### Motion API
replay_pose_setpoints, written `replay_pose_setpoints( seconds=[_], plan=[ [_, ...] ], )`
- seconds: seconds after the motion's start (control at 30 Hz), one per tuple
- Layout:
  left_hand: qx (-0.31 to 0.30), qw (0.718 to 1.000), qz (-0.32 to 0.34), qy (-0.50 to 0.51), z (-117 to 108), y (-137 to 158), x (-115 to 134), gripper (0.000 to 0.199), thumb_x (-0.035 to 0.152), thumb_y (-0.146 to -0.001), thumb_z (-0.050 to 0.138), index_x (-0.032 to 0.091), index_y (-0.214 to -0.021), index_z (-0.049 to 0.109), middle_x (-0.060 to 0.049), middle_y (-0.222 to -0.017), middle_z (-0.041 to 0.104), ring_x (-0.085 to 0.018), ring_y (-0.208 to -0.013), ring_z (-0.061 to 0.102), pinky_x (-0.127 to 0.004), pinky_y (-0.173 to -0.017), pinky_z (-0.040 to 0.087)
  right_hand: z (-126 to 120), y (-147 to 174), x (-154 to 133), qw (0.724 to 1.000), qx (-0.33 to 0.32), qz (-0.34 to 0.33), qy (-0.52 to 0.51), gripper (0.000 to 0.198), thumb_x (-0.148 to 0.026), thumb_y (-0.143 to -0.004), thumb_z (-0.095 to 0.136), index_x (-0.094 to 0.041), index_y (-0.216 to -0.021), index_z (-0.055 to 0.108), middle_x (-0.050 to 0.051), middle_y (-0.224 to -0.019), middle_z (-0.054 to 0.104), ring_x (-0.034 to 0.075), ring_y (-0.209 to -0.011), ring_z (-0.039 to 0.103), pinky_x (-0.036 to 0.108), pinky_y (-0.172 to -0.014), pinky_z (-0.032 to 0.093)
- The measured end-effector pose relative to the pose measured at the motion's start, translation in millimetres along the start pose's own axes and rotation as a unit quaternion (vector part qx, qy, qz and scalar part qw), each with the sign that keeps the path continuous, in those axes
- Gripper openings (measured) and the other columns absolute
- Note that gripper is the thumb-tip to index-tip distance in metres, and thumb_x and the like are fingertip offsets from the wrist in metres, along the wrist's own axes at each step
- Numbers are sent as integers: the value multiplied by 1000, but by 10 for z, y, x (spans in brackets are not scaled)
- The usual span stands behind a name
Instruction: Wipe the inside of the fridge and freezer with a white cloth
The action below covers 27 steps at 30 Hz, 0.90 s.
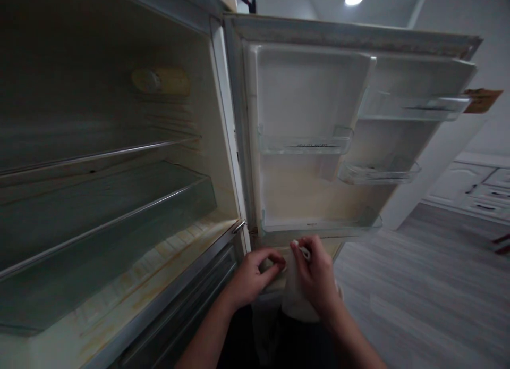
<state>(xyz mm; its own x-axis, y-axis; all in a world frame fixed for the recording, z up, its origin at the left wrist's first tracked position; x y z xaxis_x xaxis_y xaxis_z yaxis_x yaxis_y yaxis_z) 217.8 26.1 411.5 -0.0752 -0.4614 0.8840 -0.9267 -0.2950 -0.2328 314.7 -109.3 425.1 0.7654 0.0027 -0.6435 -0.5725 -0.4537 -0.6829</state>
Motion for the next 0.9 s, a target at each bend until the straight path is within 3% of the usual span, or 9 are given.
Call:
replay_pose_setpoints(
  seconds=[0.1,0.23,0.3,0.4,0.47,0.53,0.63,0.73,0.9],
  plan=[
    [44,998,30,30,-33,-23,-46,21,39,-96,54,20,-99,62,-7,-104,67,-20,-102,63,-34,-95,49,87,-31,-162,996,57,-55,31,9,-14,-97,54,-21,-94,49,3,-89,52,14,-81,52,26,-74,42],
    [-13,995,77,70,-63,34,-167,58,45,-87,67,22,-137,48,-13,-141,54,-28,-131,51,-40,-110,41,335,14,-365,986,-88,-141,-6,15,-9,-94,54,-22,-98,49,3,-93,56,14,-83,54,25,-72,44],
    [-50,995,62,65,-75,54,-237,49,46,-85,69,21,-125,58,-9,-121,65,-27,-116,59,-36,-100,46,372,51,-386,983,-101,-152,13,17,-8,-92,56,-22,-98,51,3,-93,57,14,-83,54,25,-71,44],
    [-31,998,17,42,-133,-2,-262,25,44,-88,65,19,-88,63,0,-79,61,-17,-80,58,-26,-72,45,238,135,-342,985,45,-136,101,22,-8,-88,63,-23,-102,54,7,-103,57,18,-94,54,30,-79,46],
    [6,999,6,51,-176,-91,-178,20,38,-88,62,19,-83,59,3,-71,53,-13,-68,50,-23,-61,38,150,262,-350,966,130,-173,143,29,-7,-83,67,-23,-104,55,8,-106,56,22,-98,53,36,-86,45],
    [23,997,14,72,-183,-192,-34,12,31,-85,61,19,-88,60,4,-73,54,-12,-66,48,-22,-59,36,175,382,-319,971,82,-183,127,30,-7,-83,64,-23,-106,55,7,-101,58,21,-93,54,36,-84,45],
    [-14,995,20,97,-91,-305,152,12,26,-83,59,19,-92,63,3,-79,60,-12,-70,53,-22,-63,40,318,526,-59,998,-56,6,7,14,-18,-95,53,-22,-107,56,4,-92,61,16,-81,57,29,-73,47],
    [-38,995,-16,87,50,-352,146,10,27,-82,57,20,-86,63,3,-75,61,-13,-69,55,-23,-62,40,423,701,302,966,-32,215,-140,30,-38,-102,47,-20,-124,56,6,-99,66,16,-79,62,27,-70,52],
    [-51,997,-63,16,231,-398,-134,14,33,-82,61,21,-88,65,1,-78,66,-17,-74,61,-25,-64,42,680,899,695,900,-13,333,-282,47,-58,-95,53,-20,-121,66,11,-124,65,22,-114,63,33,-92,56]
  ],
)
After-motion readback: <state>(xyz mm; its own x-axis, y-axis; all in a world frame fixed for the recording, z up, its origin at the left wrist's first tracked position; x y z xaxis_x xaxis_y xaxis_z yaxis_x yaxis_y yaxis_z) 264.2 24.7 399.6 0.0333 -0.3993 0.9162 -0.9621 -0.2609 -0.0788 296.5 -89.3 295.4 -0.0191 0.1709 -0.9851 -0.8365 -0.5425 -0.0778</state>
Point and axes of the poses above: each hand's wrist, its own y-axis away from the middle knuckle, its own z-axis out of the palm, x = y × z, the point moved 4 cm from there along -y, towards the middle knuckle
